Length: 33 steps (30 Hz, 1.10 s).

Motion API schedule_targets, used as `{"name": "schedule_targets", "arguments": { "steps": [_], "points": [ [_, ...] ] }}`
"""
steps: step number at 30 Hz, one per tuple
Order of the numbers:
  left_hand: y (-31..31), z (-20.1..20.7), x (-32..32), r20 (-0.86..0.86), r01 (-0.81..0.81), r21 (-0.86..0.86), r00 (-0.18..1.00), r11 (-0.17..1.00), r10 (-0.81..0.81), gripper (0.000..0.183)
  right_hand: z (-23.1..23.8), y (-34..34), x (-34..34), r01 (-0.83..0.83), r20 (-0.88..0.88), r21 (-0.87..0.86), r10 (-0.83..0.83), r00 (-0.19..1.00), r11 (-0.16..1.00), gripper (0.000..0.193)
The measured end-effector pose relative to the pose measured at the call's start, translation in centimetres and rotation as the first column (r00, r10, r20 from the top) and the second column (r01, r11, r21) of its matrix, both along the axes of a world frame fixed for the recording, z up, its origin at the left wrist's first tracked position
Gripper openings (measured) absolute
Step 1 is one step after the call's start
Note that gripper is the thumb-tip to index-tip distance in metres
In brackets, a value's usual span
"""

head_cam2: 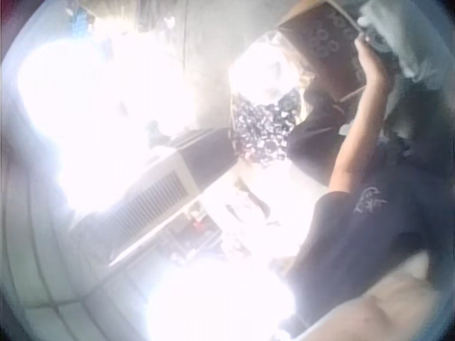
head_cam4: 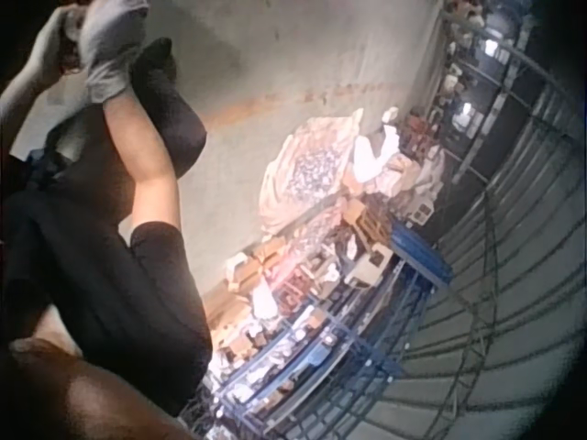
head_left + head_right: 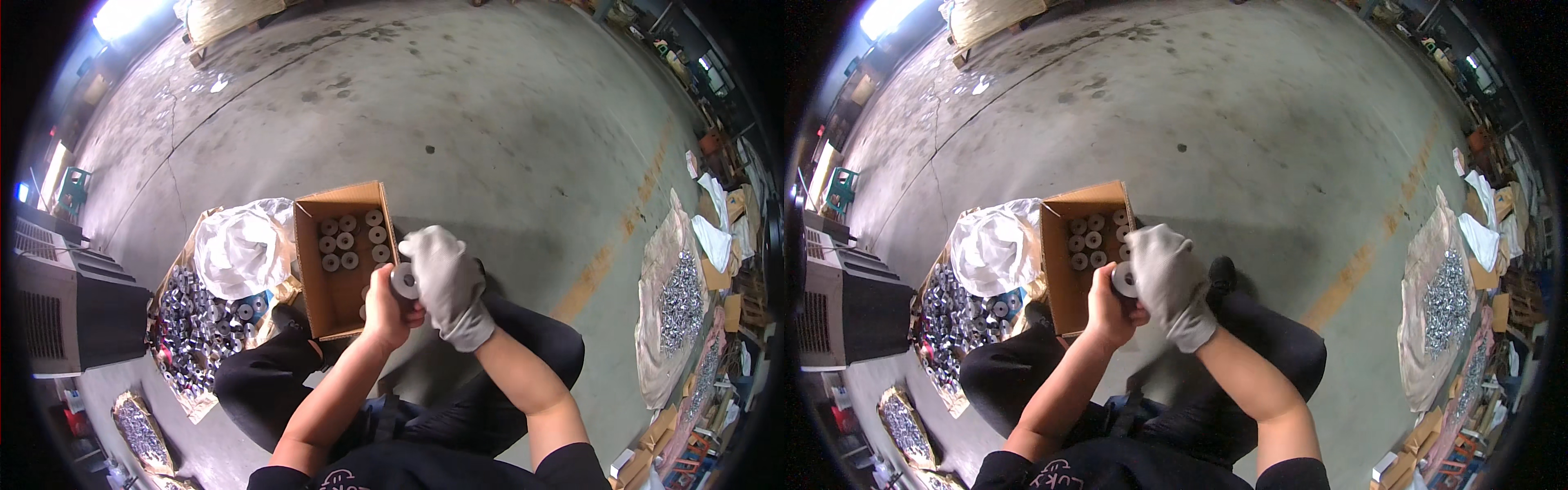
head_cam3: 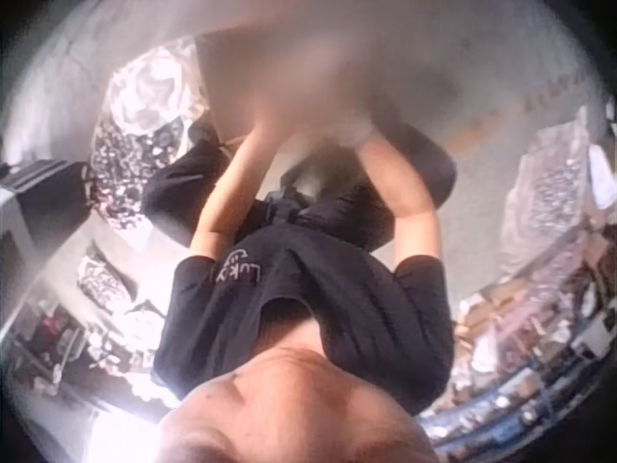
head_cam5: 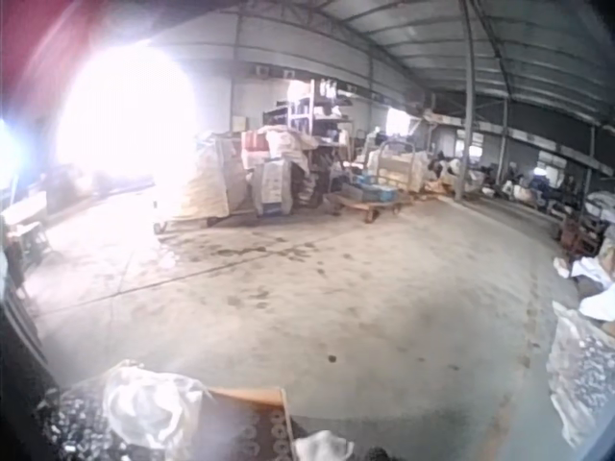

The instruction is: The person cleans cylindrical metal parts with a white cloth.

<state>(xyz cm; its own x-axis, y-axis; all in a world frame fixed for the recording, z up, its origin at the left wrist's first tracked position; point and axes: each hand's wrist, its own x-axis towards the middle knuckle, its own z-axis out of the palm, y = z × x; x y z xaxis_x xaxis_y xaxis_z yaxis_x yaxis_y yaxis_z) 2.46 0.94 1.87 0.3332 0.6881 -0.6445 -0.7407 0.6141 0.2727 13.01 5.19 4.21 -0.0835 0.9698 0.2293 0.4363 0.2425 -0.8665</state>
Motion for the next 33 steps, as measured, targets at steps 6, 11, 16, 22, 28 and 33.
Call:
{"name": "schedule_targets", "arguments": {
  "steps": [6,11,16,22,28,33],
  "points": [
    [-1.1,-3.4,0.7,-0.591,0.083,0.248,0.803,0.965,0.083,0.043,-0.4,0.6,0.1,-0.275,0.497,0.081,0.201,0.844,0.958,0.014],
    [-1.5,-2.9,2.3,-0.739,0.289,0.568,0.592,0.771,0.322,0.051,-3.5,3.0,1.3,-0.298,0.765,0.143,0.085,0.638,0.944,0.012],
    [0.5,-5.6,-2.8,0.237,0.12,0.287,0.953,0.95,-0.192,0.043,1.3,0.8,0.9,-0.274,0.469,0.352,0.084,0.879,0.895,0.016],
    [-0.4,-4.9,0.4,-0.459,0.02,0.366,0.873,0.93,0.162,0.037,-2.1,-0.3,0.5,-0.31,0.69,0.284,0.032,0.724,0.907,0.015],
    [-0.6,-3.4,0.8,-0.509,0.143,0.263,0.86,0.954,0.012,0.049,-3.0,1.7,0.7,-0.223,0.375,0.304,0.099,0.922,0.926,0.027],
    [0.0,-0.2,-0.8,0.032,0.189,0.361,0.976,0.913,-0.214,0.057,-2.3,2.7,2.6,-0.2,0.179,0.146,0.173,0.968,0.969,0.029]
  ]
}}
